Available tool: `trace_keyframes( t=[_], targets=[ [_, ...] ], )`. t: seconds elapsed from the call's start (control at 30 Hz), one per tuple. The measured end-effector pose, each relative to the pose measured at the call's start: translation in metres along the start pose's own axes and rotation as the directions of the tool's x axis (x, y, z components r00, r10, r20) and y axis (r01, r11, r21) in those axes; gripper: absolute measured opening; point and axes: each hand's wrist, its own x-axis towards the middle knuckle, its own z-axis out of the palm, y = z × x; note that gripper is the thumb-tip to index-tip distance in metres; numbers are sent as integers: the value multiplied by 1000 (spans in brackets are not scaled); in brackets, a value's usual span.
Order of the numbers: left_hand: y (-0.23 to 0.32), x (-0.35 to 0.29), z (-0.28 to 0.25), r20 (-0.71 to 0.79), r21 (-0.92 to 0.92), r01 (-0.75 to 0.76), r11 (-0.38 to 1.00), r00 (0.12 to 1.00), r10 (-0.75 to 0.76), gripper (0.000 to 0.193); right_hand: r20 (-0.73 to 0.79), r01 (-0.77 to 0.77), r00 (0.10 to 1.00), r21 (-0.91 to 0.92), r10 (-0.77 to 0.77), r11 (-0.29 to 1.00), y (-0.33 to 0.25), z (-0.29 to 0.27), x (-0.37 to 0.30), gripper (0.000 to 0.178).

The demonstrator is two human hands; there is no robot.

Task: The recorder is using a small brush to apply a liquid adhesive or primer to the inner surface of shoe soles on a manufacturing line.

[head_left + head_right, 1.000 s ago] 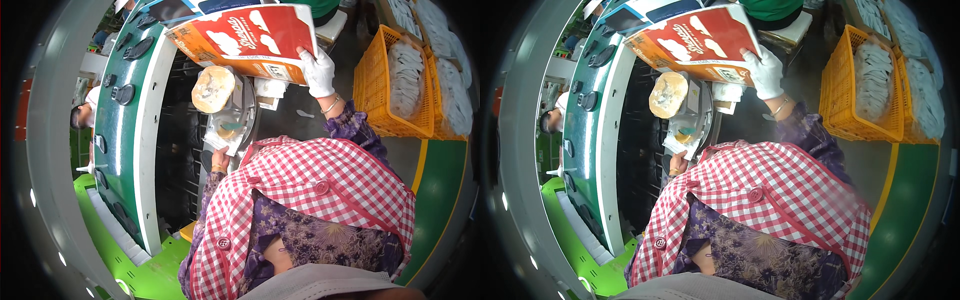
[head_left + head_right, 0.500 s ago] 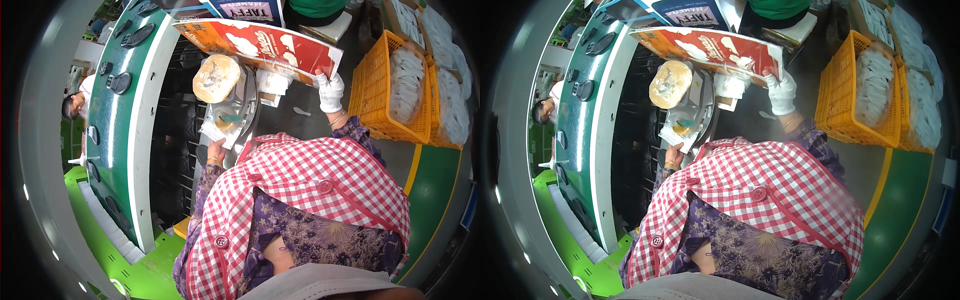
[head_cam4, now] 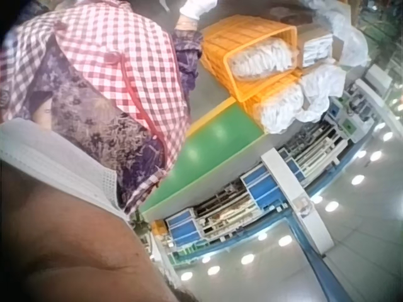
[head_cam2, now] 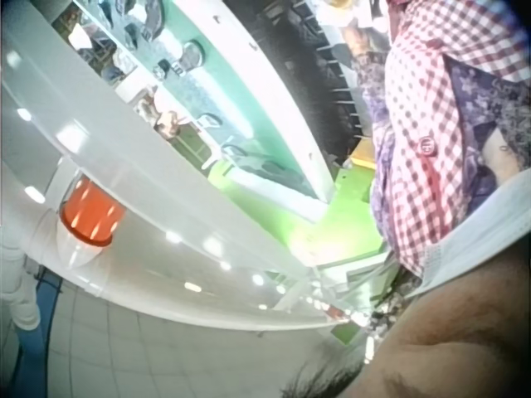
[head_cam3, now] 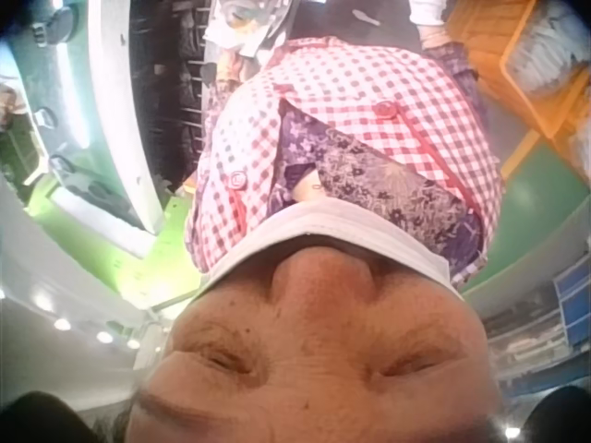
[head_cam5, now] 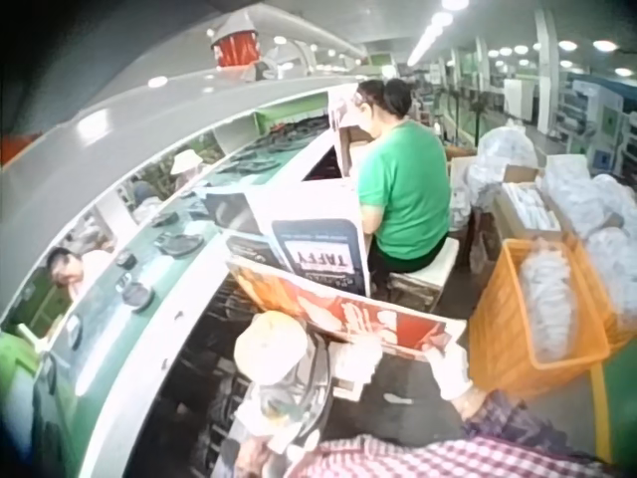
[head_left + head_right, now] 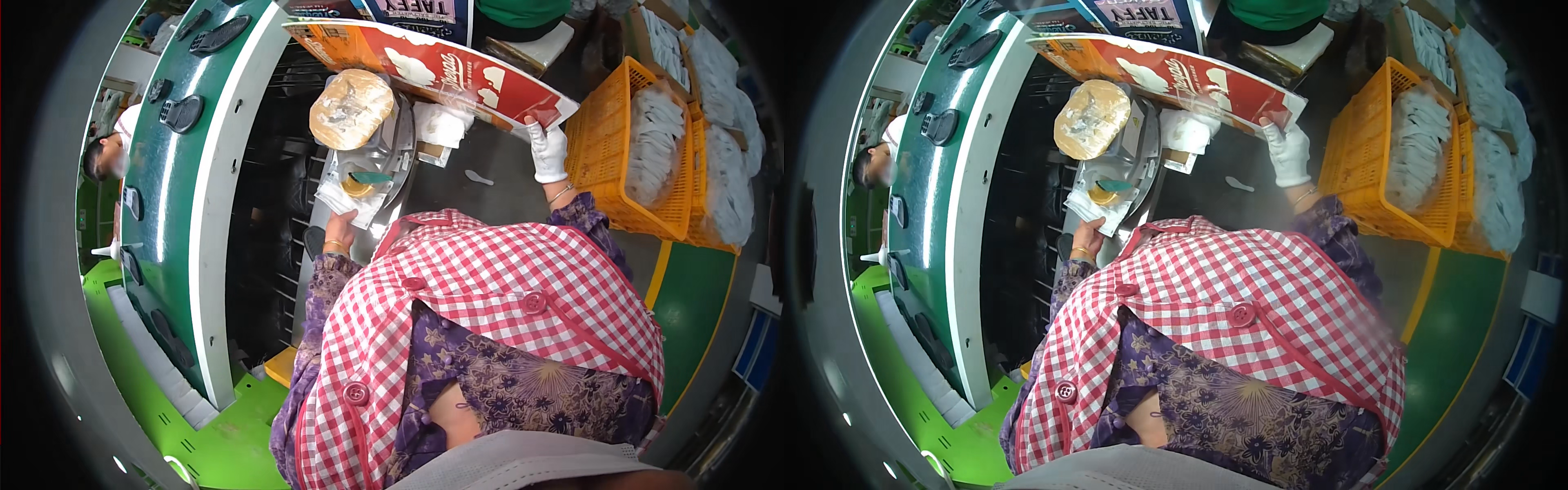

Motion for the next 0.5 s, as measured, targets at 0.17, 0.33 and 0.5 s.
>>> trace_keyframes(
  t=[0.17,0.33,0.5],
  targets=[
    [-4,4,-8,6,-18,12,1000,1000,-11,59,4,-12,1000,-59,12,998,-9,4,4,45],
    [-7,6,-11,21,-64,-26,998,999,27,56,54,41,998,-188,-32,981,9,2,9,41],
    [-13,18,-19,50,-136,20,991,999,-13,46,133,8,991,-130,9,992,15,1,2,33]
  ],
)
